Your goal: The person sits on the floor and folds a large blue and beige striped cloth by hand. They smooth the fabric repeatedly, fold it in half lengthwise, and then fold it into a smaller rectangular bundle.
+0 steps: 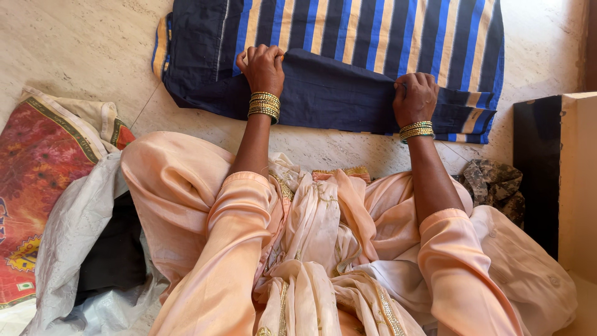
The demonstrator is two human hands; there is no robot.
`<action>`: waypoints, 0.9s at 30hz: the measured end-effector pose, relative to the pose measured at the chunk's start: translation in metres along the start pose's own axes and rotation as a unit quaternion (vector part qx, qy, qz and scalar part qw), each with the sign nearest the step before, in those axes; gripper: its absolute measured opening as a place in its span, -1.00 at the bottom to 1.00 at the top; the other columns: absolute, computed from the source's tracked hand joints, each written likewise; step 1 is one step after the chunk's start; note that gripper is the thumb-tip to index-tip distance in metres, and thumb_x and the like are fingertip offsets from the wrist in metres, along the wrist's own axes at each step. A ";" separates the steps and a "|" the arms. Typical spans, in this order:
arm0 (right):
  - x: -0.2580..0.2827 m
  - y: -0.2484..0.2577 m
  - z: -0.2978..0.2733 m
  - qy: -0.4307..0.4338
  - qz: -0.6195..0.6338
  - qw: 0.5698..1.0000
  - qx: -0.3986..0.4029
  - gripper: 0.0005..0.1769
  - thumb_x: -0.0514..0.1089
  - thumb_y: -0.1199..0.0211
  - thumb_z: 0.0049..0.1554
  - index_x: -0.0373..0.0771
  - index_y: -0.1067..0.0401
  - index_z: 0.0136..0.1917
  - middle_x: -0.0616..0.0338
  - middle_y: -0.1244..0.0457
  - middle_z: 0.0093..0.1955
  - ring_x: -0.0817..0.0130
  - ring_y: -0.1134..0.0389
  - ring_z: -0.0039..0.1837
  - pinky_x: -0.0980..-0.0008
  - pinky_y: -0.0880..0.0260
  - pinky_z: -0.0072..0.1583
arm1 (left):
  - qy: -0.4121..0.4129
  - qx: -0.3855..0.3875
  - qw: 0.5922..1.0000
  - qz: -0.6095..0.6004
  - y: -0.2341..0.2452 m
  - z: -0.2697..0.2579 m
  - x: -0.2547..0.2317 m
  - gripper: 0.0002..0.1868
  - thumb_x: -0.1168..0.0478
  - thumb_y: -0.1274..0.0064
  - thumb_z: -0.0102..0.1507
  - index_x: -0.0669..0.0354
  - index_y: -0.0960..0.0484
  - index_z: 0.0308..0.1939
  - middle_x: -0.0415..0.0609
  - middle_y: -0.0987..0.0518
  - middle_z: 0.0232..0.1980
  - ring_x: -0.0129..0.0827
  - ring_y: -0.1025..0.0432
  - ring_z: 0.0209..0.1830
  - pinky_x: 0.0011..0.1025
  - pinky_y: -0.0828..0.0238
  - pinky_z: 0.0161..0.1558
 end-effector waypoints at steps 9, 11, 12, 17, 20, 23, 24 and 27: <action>-0.001 -0.003 -0.004 -0.010 -0.010 1.000 0.014 -0.98 -0.19 -0.37 0.20 -0.11 -0.54 -0.10 0.16 -0.37 -0.03 0.10 -0.31 0.18 0.08 -0.23 0.21 | -0.001 -0.019 0.998 0.053 0.007 -0.006 0.001 -0.81 0.05 -0.19 0.25 -0.11 -0.74 -0.09 -0.18 -0.56 0.11 -0.23 -0.25 0.31 0.22 0.23 0.39; 0.002 0.001 -0.006 0.001 -0.017 1.000 -0.003 -0.95 -0.17 -0.40 0.17 -0.12 -0.56 -0.08 0.14 -0.36 -0.03 0.09 -0.31 0.19 0.08 -0.24 0.21 | 0.078 -0.053 0.989 0.116 0.023 -0.018 0.002 -0.69 0.00 -0.10 0.31 -0.17 -0.64 0.13 -0.10 -0.39 0.35 -0.12 -0.10 0.47 0.28 0.25 0.43; 0.005 0.006 -0.006 0.011 -0.016 1.000 -0.022 -0.93 -0.18 -0.39 0.14 -0.12 -0.56 -0.06 0.14 -0.36 0.02 0.09 -0.31 0.20 0.09 -0.25 0.22 | 0.118 -0.070 0.979 0.148 0.033 -0.027 0.000 -0.62 -0.03 -0.06 0.34 -0.20 -0.59 0.24 -0.07 -0.30 0.46 -0.07 -0.03 0.55 0.31 0.27 0.45; 0.041 0.014 -0.016 0.030 0.034 0.999 -0.011 -0.87 -0.16 -0.42 0.18 -0.13 -0.59 0.03 0.11 -0.35 0.08 0.06 -0.31 0.18 0.08 -0.26 0.18 | 0.276 -0.048 0.941 0.191 0.056 -0.087 -0.012 -0.31 -0.10 0.00 0.32 -0.23 -0.19 0.51 0.18 0.02 0.63 0.12 0.12 0.62 0.30 0.23 0.45; 0.074 0.005 -0.028 0.087 0.065 0.991 0.082 -0.89 -0.14 -0.41 0.16 -0.12 -0.59 -0.01 0.14 -0.34 0.03 0.08 -0.31 0.13 0.09 -0.28 0.15 | 0.283 -0.023 0.940 0.187 0.040 -0.098 -0.004 -0.25 -0.11 0.02 0.33 -0.14 -0.10 0.56 0.28 0.07 0.65 0.17 0.14 0.64 0.27 0.18 0.45; 0.091 0.000 -0.036 0.111 0.067 0.984 0.119 -0.88 -0.14 -0.39 0.13 -0.12 -0.60 -0.02 0.13 -0.34 0.03 0.08 -0.32 0.11 0.09 -0.29 0.12 | 0.272 -0.010 0.946 0.173 0.023 -0.101 0.014 -0.24 -0.15 0.05 0.35 -0.05 -0.08 0.55 0.28 0.07 0.63 0.18 0.16 0.63 0.33 0.21 0.43; 0.092 -0.002 -0.033 0.106 0.072 0.984 0.123 -0.88 -0.13 -0.39 0.14 -0.11 -0.60 -0.02 0.14 -0.34 0.04 0.08 -0.32 0.12 0.09 -0.29 0.13 | 0.267 -0.011 0.949 0.166 0.023 -0.098 0.018 -0.24 -0.17 0.07 0.36 -0.02 -0.08 0.54 0.27 0.07 0.62 0.19 0.17 0.62 0.37 0.23 0.42; 0.086 0.003 -0.031 0.084 0.057 0.988 0.113 -0.79 -0.07 -0.37 0.16 -0.13 -0.58 0.07 0.10 -0.33 0.13 0.04 -0.30 0.18 0.07 -0.28 0.17 | 0.321 0.068 0.923 0.201 0.024 -0.097 0.019 -0.26 -0.17 0.14 0.40 -0.05 -0.05 0.58 0.27 0.09 0.63 0.21 0.22 0.64 0.37 0.31 0.45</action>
Point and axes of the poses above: each hand's wrist, its own z-axis towards the middle knuckle, its own y-axis out of the back of the hand, x = y × z, the point moved 5 cm from there along z, towards the middle knuckle
